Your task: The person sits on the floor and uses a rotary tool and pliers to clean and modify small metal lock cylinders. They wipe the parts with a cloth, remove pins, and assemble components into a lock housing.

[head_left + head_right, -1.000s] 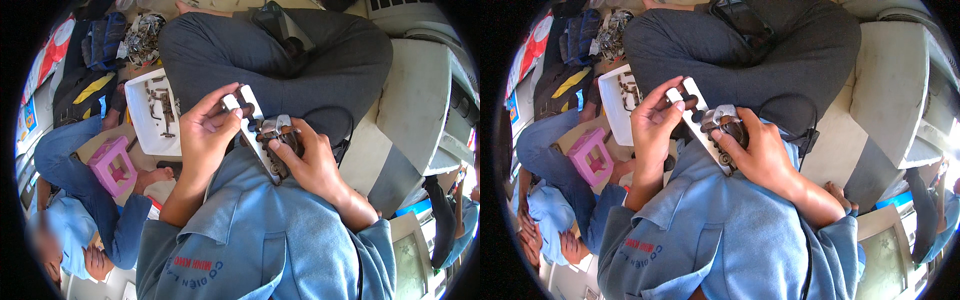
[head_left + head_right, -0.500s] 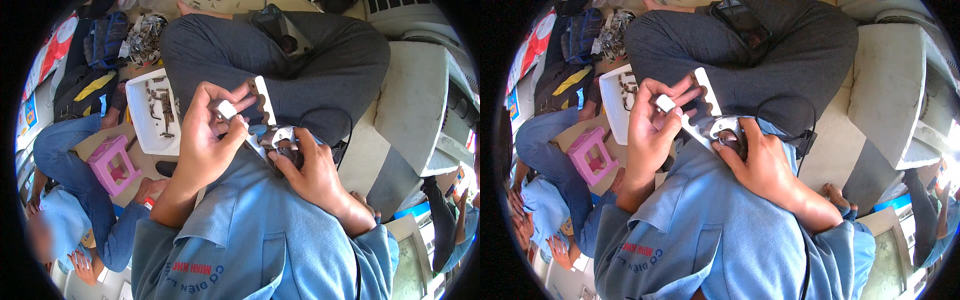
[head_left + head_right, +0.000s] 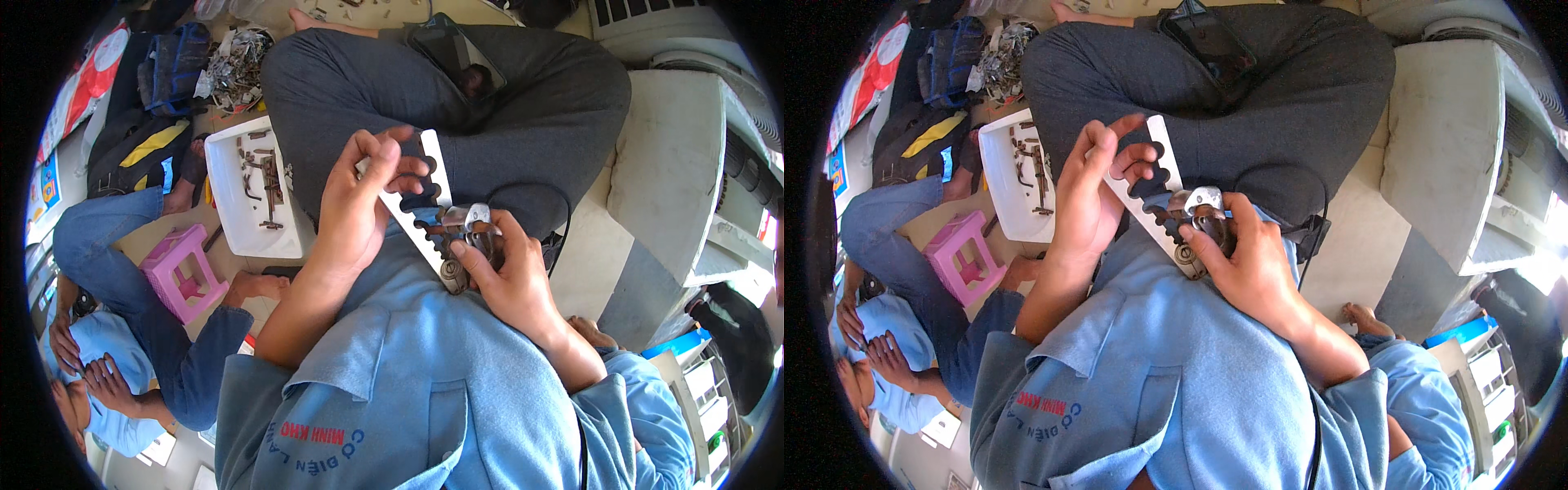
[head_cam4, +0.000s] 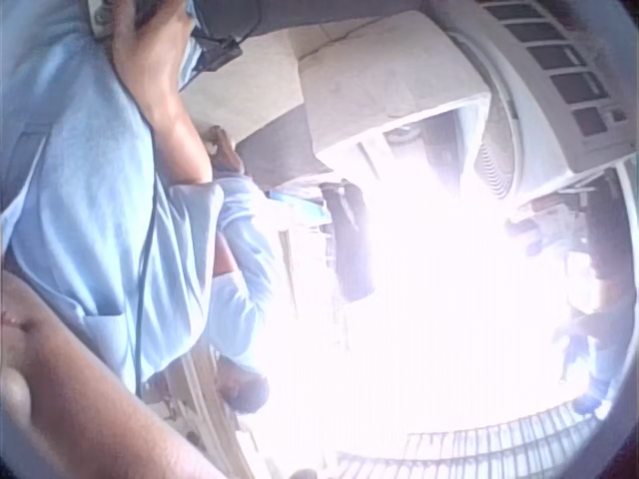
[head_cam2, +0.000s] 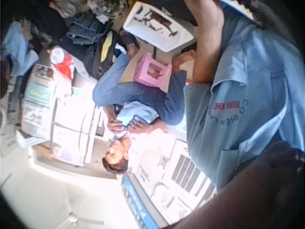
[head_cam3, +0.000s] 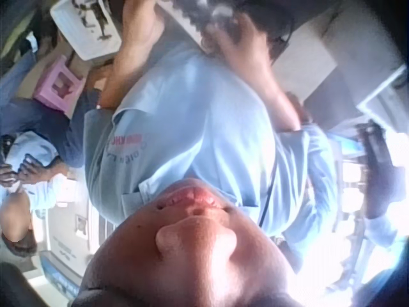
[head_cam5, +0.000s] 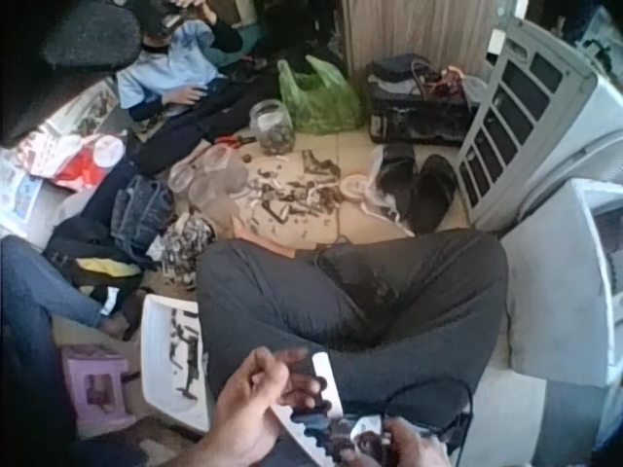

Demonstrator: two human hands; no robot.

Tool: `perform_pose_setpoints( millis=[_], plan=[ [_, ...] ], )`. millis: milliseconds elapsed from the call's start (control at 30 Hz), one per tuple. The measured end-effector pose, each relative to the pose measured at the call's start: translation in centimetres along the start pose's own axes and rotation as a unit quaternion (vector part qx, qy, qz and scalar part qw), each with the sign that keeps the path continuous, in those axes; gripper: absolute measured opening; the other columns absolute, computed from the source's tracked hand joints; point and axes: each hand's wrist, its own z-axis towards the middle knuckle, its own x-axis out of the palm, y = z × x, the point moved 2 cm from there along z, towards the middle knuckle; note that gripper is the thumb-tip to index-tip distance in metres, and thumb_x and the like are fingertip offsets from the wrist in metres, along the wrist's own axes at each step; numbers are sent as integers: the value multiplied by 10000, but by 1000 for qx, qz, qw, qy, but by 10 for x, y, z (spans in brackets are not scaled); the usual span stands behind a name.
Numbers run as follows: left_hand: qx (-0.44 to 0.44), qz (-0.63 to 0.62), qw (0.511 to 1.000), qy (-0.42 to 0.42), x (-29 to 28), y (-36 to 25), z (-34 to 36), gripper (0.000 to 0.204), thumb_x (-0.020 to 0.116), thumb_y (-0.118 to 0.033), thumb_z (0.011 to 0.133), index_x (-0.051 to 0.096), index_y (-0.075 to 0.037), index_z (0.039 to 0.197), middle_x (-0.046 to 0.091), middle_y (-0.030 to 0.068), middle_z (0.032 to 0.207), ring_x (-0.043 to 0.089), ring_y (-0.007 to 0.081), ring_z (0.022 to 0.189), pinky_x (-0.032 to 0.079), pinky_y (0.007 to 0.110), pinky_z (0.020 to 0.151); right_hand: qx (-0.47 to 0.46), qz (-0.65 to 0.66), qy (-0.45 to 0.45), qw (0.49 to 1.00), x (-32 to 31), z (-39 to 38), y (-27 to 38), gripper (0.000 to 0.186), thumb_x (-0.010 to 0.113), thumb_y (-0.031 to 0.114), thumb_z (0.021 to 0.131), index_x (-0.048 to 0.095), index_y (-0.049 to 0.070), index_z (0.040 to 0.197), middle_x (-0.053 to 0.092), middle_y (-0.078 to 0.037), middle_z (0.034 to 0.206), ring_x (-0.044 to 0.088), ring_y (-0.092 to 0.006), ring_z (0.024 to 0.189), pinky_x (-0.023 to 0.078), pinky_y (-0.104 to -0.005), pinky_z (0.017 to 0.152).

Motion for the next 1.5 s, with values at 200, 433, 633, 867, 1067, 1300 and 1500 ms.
perform_pose_setpoints(
  millis=[200,433,633,867,1067,1300,1500],
  plan=[
    [-61,35,997,-28,16,-5,11,317,471,-373,1111,536,-141,905,573,224,1457,646,213,1073,503,346,877,-15,-5,2,1000,-1,-4,-1,470,768,293,935,596,-53,1202,732,-235,828,752,-334,722,554,-386,636],
    [-12,3,1000,-21,11,-5,10,398,426,-424,1124,510,-135,863,641,186,1313,676,231,1021,508,334,856,-23,-3,-21,1000,5,-3,-2,468,779,277,924,597,-47,1209,732,-240,848,748,-359,731,557,-396,637],
    [-89,-91,981,-147,18,0,14,402,564,-487,1055,643,-112,1174,691,95,1018,651,201,873,500,329,808,-33,-14,-26,999,9,-1,4,476,780,296,922,602,-44,1204,733,-244,872,749,-383,762,568,-422,665],
    [-132,-71,984,-95,30,4,2,372,638,-487,1021,609,-116,1029,565,27,801,572,199,682,506,344,713,-37,-45,-25,998,8,1,-2,489,790,287,916,585,-43,1214,733,-249,874,742,-414,778,573,-431,672],
    [-110,-125,976,-142,33,-7,17,462,597,-558,1028,475,-154,842,392,-21,662,432,138,589,396,327,609,-59,-58,-46,996,9,10,16,543,822,270,886,571,-43,1251,729,-262,943,746,-415,878,582,-448,767],
    [-58,-153,975,-148,3,-18,61,588,517,-691,1003,441,-172,737,360,-47,587,389,129,533,384,328,584,-199,-57,-51,977,11,38,1,744,816,140,848,427,-8,1464,658,-262,1203,695,-407,1043,558,-446,895],
    [-83,-161,968,-171,-8,-32,100,690,240,-722,1050,498,-160,743,434,-29,624,423,156,551,416,344,592,-381,-196,-35,903,15,58,-9,529,690,-19,832,577,122,1329,577,-226,1182,697,-401,865,619,-453,693]
  ],
)
